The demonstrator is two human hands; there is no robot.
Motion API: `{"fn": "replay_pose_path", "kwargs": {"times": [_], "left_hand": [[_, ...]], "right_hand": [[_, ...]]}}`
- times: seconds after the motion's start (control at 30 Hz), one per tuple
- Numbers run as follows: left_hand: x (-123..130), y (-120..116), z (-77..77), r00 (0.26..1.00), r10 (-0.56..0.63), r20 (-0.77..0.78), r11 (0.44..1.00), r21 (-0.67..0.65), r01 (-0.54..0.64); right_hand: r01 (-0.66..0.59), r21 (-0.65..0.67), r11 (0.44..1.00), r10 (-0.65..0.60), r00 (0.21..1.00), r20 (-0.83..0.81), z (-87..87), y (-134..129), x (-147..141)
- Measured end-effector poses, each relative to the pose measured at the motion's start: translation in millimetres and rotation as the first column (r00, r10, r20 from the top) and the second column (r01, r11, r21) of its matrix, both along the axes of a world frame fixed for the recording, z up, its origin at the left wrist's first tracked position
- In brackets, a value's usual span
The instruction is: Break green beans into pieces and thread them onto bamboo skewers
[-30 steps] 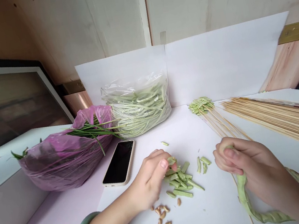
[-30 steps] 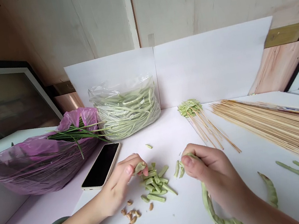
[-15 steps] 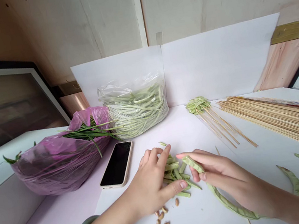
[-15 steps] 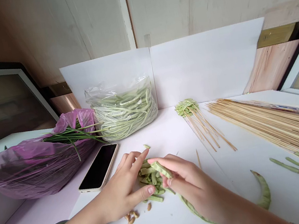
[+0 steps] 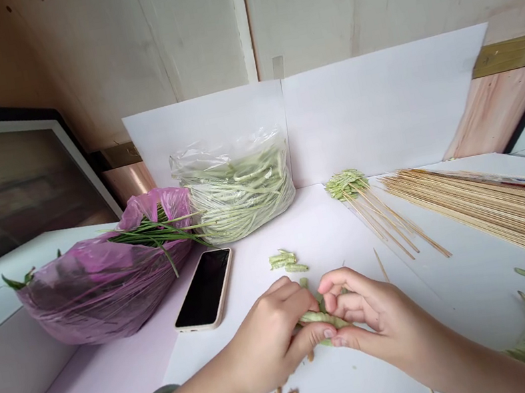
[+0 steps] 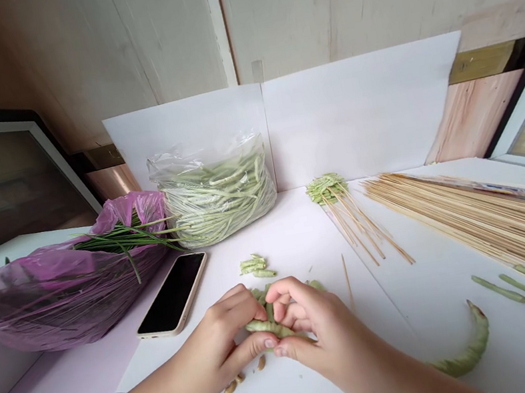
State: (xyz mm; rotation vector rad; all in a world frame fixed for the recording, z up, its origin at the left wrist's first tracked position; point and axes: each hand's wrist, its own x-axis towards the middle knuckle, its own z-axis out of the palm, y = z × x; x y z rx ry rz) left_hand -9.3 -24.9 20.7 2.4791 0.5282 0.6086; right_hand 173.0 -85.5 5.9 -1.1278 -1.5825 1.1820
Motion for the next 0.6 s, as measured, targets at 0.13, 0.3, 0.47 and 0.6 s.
{"fn": "replay_pose_path", "kwargs": {"times": [0.13,0.3,0.47,0.6], "left_hand": [[-1,-1,0.6,0.998,0.046,0.047,0.998,0.042,-0.048],[0,-2,0.3,0.997,0.071,-0.030,0.993,0.095,-0.067],[1,-2,1.7,0.990,-0.123,-0.074,0.992,-0.003,0.123],[0,-4,1.3,0.942,-0.333,0.035,0.867,-0.382,0.321]], "right_hand": [[0.009,0.041,0.999,-0.020,0.954,0.298,6.5,-1,2],[-0.056,0.196,0.979,-0.057,0.847,0.529,10.9,-1,2],[-0.172,0.282,0.944,-0.031,0.804,0.594,7.3,-6,2],[-0.292,0.314,0.903,0.050,0.800,0.597,9.1,-12,-2]]}}
